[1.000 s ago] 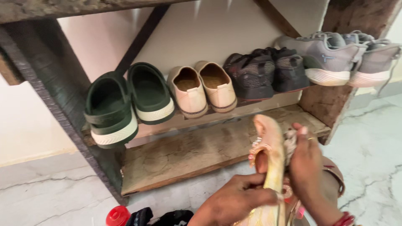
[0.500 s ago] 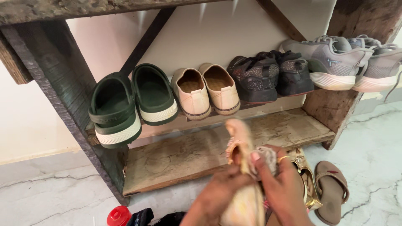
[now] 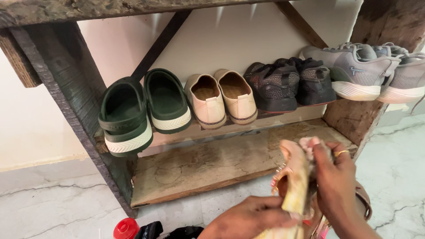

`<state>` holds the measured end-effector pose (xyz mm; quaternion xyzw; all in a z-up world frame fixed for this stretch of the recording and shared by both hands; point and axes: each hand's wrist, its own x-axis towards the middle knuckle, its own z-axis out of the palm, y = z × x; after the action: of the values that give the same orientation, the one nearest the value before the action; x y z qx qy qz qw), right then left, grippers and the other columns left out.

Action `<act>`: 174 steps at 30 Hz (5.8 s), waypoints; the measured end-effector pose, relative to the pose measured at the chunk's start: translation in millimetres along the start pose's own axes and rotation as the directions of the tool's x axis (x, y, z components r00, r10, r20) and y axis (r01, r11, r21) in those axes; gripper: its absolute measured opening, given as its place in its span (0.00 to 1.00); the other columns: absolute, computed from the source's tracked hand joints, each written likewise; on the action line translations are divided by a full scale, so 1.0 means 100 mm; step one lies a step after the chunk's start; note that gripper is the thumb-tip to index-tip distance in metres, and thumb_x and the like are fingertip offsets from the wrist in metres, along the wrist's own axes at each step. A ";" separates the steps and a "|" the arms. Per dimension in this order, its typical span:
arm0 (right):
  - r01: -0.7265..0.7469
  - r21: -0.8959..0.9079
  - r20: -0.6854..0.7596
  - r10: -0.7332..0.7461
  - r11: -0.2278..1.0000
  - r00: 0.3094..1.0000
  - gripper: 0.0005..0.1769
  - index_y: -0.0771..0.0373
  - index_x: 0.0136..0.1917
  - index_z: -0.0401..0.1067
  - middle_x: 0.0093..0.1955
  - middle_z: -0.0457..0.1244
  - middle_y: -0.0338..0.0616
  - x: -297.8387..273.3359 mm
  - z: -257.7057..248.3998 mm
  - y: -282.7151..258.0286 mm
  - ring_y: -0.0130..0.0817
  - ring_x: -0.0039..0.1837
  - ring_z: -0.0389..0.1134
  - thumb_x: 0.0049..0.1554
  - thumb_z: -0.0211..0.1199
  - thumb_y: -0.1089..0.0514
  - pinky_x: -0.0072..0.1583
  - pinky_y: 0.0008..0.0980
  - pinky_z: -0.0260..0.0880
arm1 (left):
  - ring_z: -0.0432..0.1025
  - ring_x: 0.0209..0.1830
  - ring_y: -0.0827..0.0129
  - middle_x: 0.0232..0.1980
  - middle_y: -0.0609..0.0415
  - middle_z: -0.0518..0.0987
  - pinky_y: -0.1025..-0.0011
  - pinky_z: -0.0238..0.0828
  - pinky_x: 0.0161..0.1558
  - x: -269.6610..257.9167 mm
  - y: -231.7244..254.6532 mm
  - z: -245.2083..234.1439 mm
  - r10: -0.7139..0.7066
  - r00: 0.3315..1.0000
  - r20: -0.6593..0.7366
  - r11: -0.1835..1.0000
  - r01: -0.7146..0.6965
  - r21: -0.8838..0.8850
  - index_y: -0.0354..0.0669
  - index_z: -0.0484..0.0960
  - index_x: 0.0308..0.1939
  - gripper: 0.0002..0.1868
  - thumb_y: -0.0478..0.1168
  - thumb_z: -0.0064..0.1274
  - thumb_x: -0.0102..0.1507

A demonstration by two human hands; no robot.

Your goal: The person wipes a pair of light-colored sneakers with a cloth, then places them on a wooden shoe rack. They then pick up a pair of gold flats and wipe them with the same cloth.

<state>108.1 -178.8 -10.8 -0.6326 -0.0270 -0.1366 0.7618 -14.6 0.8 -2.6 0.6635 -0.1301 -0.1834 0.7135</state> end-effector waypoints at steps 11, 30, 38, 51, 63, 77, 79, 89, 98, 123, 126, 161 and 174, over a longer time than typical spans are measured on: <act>0.024 -0.281 0.073 -0.003 0.959 0.997 0.18 0.65 0.53 0.73 0.38 0.71 0.47 -0.43 0.23 0.10 0.30 0.38 0.68 0.58 0.64 0.49 0.40 0.31 0.67 | 0.78 0.43 0.65 0.46 0.50 0.84 0.68 0.75 0.49 0.20 -0.14 -0.11 -0.058 0.966 -0.253 0.970 -0.006 -0.244 0.38 0.82 0.57 0.21 0.39 0.58 0.60; -0.045 -0.202 0.122 0.071 0.978 0.990 0.19 0.67 0.50 0.72 0.39 0.71 0.44 -0.53 0.23 0.14 0.28 0.40 0.68 0.56 0.64 0.49 0.43 0.29 0.68 | 0.76 0.46 0.62 0.45 0.47 0.83 0.65 0.72 0.51 0.29 -0.33 -0.17 -0.077 0.948 -0.308 0.952 -0.022 -0.306 0.32 0.84 0.54 0.22 0.39 0.59 0.57; 0.136 -0.286 0.018 -0.137 0.948 0.990 0.22 0.68 0.57 0.69 0.43 0.68 0.48 -0.22 0.13 -0.02 0.30 0.43 0.66 0.64 0.60 0.45 0.44 0.31 0.66 | 0.75 0.47 0.74 0.48 0.53 0.83 0.76 0.70 0.54 0.13 -0.20 -0.02 -0.072 0.991 -0.112 0.997 0.073 -0.002 0.35 0.82 0.62 0.28 0.42 0.62 0.59; 0.012 -0.406 0.144 0.052 0.914 0.988 0.19 0.62 0.56 0.72 0.40 0.69 0.48 -0.44 0.17 0.28 0.35 0.41 0.67 0.58 0.62 0.47 0.43 0.34 0.66 | 0.79 0.36 0.64 0.41 0.50 0.85 0.65 0.79 0.41 0.29 -0.39 -0.17 -0.141 0.972 -0.190 0.769 -0.013 -0.639 0.38 0.80 0.55 0.24 0.50 0.59 0.61; 0.076 -0.141 0.311 -0.028 0.987 0.950 0.15 0.65 0.47 0.74 0.40 0.70 0.41 -0.82 0.24 0.16 0.24 0.45 0.67 0.55 0.67 0.51 0.48 0.28 0.69 | 0.81 0.35 0.57 0.42 0.44 0.85 0.60 0.80 0.39 0.26 -0.48 -0.28 -0.227 0.909 -0.350 0.622 -0.141 -0.770 0.36 0.80 0.52 0.24 0.51 0.53 0.60; 0.190 -0.430 0.050 -0.186 0.883 0.981 0.22 0.65 0.53 0.71 0.42 0.71 0.50 0.03 -0.11 0.00 0.35 0.45 0.72 0.57 0.62 0.44 0.49 0.34 0.70 | 0.78 0.51 0.76 0.52 0.55 0.85 0.77 0.70 0.57 0.47 -0.60 -0.22 -0.263 0.964 -0.020 0.963 0.262 -0.070 0.36 0.80 0.63 0.31 0.52 0.57 0.62; 0.014 -0.449 0.073 0.021 0.893 0.997 0.21 0.62 0.53 0.71 0.40 0.71 0.50 -0.12 -0.06 0.04 0.37 0.42 0.72 0.54 0.63 0.44 0.47 0.36 0.70 | 0.80 0.49 0.75 0.50 0.55 0.87 0.79 0.71 0.57 0.59 -0.65 -0.29 -0.365 0.921 -0.135 0.929 0.350 -0.120 0.40 0.80 0.63 0.30 0.52 0.55 0.61; 0.255 -0.352 0.240 -0.177 0.900 0.955 0.19 0.65 0.48 0.74 0.42 0.68 0.49 -0.36 0.07 0.06 0.38 0.44 0.72 0.54 0.66 0.46 0.47 0.34 0.71 | 0.79 0.48 0.73 0.46 0.53 0.87 0.72 0.72 0.54 0.58 -1.17 -0.71 -0.236 0.932 -0.277 0.972 0.232 -0.048 0.40 0.81 0.62 0.25 0.39 0.60 0.60; 0.357 -0.524 0.104 -0.358 0.773 0.928 0.19 0.66 0.50 0.75 0.43 0.69 0.55 0.25 -0.17 0.00 0.46 0.48 0.71 0.55 0.68 0.48 0.50 0.41 0.68 | 0.81 0.57 0.72 0.55 0.54 0.88 0.73 0.72 0.64 0.74 -1.66 -0.71 -0.132 0.991 0.000 0.991 0.132 -0.036 0.38 0.79 0.68 0.30 0.37 0.59 0.60; 0.228 -0.448 0.061 -0.225 0.865 0.972 0.21 0.66 0.50 0.72 0.41 0.69 0.55 0.14 -0.04 0.35 0.46 0.45 0.72 0.55 0.64 0.46 0.49 0.40 0.69 | 0.79 0.62 0.72 0.60 0.55 0.86 0.74 0.67 0.67 0.66 -1.55 -0.73 -0.066 0.998 0.000 0.983 0.065 0.172 0.46 0.77 0.71 0.32 0.40 0.57 0.61; 0.274 -0.425 0.169 -0.222 0.863 0.960 0.20 0.65 0.50 0.72 0.42 0.69 0.54 -0.23 0.08 0.46 0.46 0.46 0.72 0.55 0.65 0.47 0.50 0.41 0.70 | 0.79 0.54 0.64 0.55 0.45 0.87 0.68 0.68 0.61 0.66 -1.47 -0.67 -0.302 0.905 -0.301 0.946 0.243 -0.216 0.38 0.81 0.66 0.34 0.30 0.65 0.53; 0.232 -0.261 0.359 -0.129 0.937 0.924 0.18 0.61 0.58 0.74 0.48 0.71 0.44 -0.71 0.38 0.61 0.29 0.49 0.72 0.56 0.67 0.56 0.52 0.28 0.74 | 0.77 0.48 0.61 0.52 0.47 0.84 0.63 0.74 0.49 0.47 -0.93 -0.81 -0.294 0.664 -0.687 0.886 -0.081 -0.457 0.42 0.75 0.63 0.26 0.49 0.51 0.64; 0.694 -0.202 0.476 -0.550 0.691 0.686 0.18 0.62 0.56 0.73 0.54 0.67 0.47 -1.05 0.39 0.12 0.43 0.50 0.75 0.53 0.71 0.58 0.50 0.35 0.76 | 0.77 0.32 0.60 0.37 0.49 0.80 0.60 0.77 0.34 0.42 -0.78 -0.61 -0.294 0.669 -0.682 0.546 -0.469 -0.695 0.42 0.76 0.45 0.17 0.52 0.51 0.66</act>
<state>15.5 -120.9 -37.2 -0.7280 -0.3645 -0.2696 0.5143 42.6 33.5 -87.7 0.2474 0.2353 0.1021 0.9343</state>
